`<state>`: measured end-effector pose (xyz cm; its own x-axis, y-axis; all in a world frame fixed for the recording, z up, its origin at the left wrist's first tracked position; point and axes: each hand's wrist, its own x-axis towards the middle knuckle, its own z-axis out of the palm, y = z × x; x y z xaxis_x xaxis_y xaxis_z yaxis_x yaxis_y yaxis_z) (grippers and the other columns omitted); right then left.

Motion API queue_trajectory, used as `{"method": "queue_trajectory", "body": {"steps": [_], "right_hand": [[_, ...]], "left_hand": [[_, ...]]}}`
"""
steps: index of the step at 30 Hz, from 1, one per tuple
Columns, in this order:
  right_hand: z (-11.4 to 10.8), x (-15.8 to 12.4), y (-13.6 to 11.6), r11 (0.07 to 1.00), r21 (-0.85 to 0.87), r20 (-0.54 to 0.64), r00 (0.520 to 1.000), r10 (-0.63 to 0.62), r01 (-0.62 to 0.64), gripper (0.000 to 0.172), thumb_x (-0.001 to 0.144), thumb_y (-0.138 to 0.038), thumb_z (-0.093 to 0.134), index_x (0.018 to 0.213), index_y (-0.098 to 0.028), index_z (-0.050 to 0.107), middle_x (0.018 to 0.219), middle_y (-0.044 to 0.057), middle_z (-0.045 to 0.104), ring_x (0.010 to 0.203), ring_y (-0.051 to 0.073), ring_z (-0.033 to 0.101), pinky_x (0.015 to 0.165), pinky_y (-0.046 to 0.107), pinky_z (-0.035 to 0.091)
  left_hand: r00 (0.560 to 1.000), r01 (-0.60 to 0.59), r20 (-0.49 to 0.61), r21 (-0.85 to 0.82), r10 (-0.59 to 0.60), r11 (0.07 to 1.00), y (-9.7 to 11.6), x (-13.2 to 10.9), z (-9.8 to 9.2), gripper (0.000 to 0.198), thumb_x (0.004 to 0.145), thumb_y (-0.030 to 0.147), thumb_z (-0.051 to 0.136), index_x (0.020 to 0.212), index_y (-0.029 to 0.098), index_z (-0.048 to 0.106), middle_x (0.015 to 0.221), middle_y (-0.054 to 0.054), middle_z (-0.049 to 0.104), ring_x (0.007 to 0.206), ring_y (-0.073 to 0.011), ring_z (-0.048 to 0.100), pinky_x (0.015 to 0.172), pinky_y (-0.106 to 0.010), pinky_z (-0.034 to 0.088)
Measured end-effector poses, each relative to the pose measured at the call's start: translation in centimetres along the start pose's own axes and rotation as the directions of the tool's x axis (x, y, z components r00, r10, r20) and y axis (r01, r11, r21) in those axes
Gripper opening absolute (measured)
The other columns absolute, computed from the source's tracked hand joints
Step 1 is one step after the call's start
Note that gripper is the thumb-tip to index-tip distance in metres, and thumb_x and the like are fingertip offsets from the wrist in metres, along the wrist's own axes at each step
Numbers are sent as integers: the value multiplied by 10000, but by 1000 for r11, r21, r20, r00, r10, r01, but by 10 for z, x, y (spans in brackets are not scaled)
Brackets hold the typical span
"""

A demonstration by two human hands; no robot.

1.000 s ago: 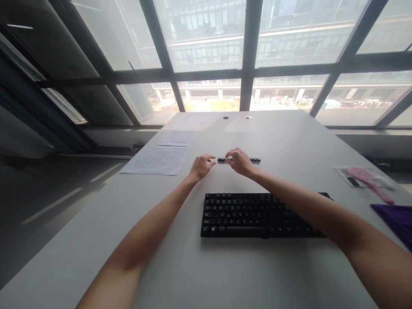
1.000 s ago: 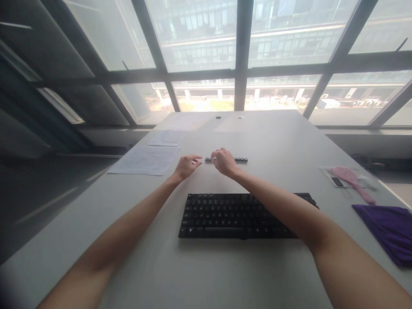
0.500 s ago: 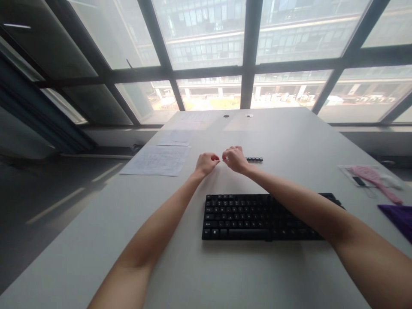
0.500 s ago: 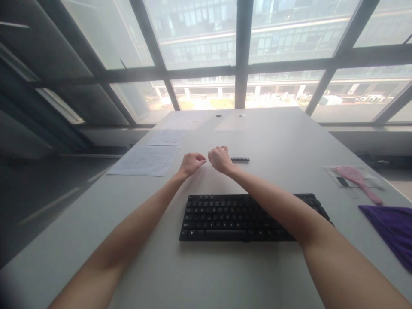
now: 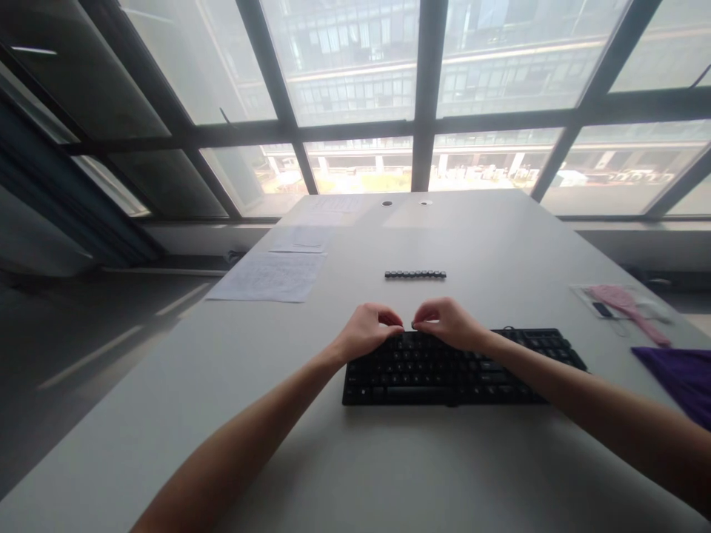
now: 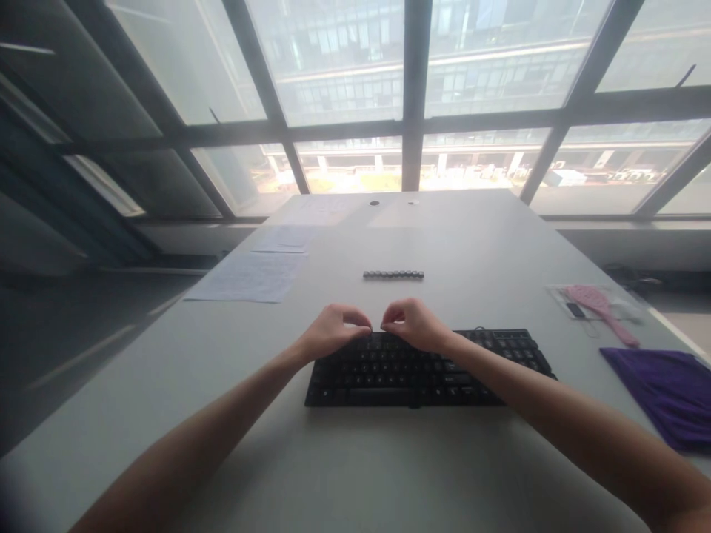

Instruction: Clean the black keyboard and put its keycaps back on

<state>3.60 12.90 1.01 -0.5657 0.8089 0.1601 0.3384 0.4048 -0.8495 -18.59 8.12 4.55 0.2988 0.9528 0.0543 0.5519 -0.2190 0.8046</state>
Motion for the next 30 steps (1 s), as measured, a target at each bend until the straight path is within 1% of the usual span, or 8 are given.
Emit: {"method": "queue_trajectory", "body": {"steps": [2, 4, 9, 13, 18, 24, 28, 30], "right_hand": [[1, -4, -2, 997, 42, 29, 997, 68, -69, 75, 790, -223, 711, 776, -167, 759, 766, 41, 771, 750, 192, 718, 709, 289, 563], [1, -5, -2, 994, 41, 42, 995, 95, -97, 79, 784, -226, 712, 778, -169, 765, 756, 39, 771, 745, 198, 719, 688, 284, 559], [7, -5, 0, 998, -32, 42, 997, 60, -58, 88, 789, -199, 691, 759, -178, 771, 770, 33, 774, 758, 198, 715, 762, 309, 573], [11, -8, 1, 998, -62, 25, 1000, -3, 5, 113, 818, -182, 667, 784, -179, 774, 793, 36, 770, 755, 187, 707, 776, 311, 579], [14, -13, -5, 989, -127, -8, 997, -81, 80, 143, 834, -107, 634, 781, -169, 752, 816, 48, 738, 735, 167, 670, 742, 294, 562], [17, -18, -7, 953, -237, 3, 981, -196, 191, 158, 837, -52, 641, 758, -170, 711, 839, 46, 690, 770, 162, 635, 746, 284, 507], [17, -21, -5, 938, -247, 26, 969, -246, 244, 154, 882, -78, 613, 791, -170, 697, 873, 52, 682, 796, 165, 626, 756, 283, 490], [17, -22, -4, 935, -257, 30, 969, -247, 246, 153, 896, -91, 602, 802, -174, 690, 884, 51, 678, 799, 166, 623, 756, 281, 485]], "left_hand": [[999, 27, 34, 8, -28, 1000, 1, -1, 2, 124, 780, 232, 702, 842, 183, 797, 841, -26, 791, 820, -195, 741, 779, -278, 561], [998, 38, 48, 21, -39, 999, 0, 0, 3, 135, 778, 245, 696, 840, 180, 798, 841, -32, 792, 814, -200, 740, 772, -283, 557], [998, 39, 53, -17, -38, 999, -6, -1, 6, 143, 785, 246, 686, 843, 179, 797, 845, -38, 793, 813, -200, 738, 761, -283, 557], [999, 23, 31, -14, -22, 1000, -11, -4, 11, 146, 796, 244, 683, 838, 172, 803, 814, -47, 787, 773, -197, 733, 727, -278, 557], [998, -57, -14, 48, 58, 997, -10, -6, 14, 140, 815, 205, 668, 833, 178, 805, 805, -43, 781, 755, -184, 721, 736, -268, 551], [968, -245, 1, 213, 250, 946, -10, -10, 17, 187, 881, 172, 612, 828, 195, 790, 903, -55, 777, 825, -189, 720, 811, -291, 545], [957, -286, 28, 247, 288, 926, -14, -16, 21, 272, 962, 201, 525, 907, 210, 792, 1001, -58, 772, 887, -186, 721, 852, -289, 546], [958, -281, 7, 228, 287, 932, -16, -17, 23, 267, 967, 211, 531, 925, 216, 795, 1009, -56, 772, 902, -187, 723, 869, -291, 548]]}}
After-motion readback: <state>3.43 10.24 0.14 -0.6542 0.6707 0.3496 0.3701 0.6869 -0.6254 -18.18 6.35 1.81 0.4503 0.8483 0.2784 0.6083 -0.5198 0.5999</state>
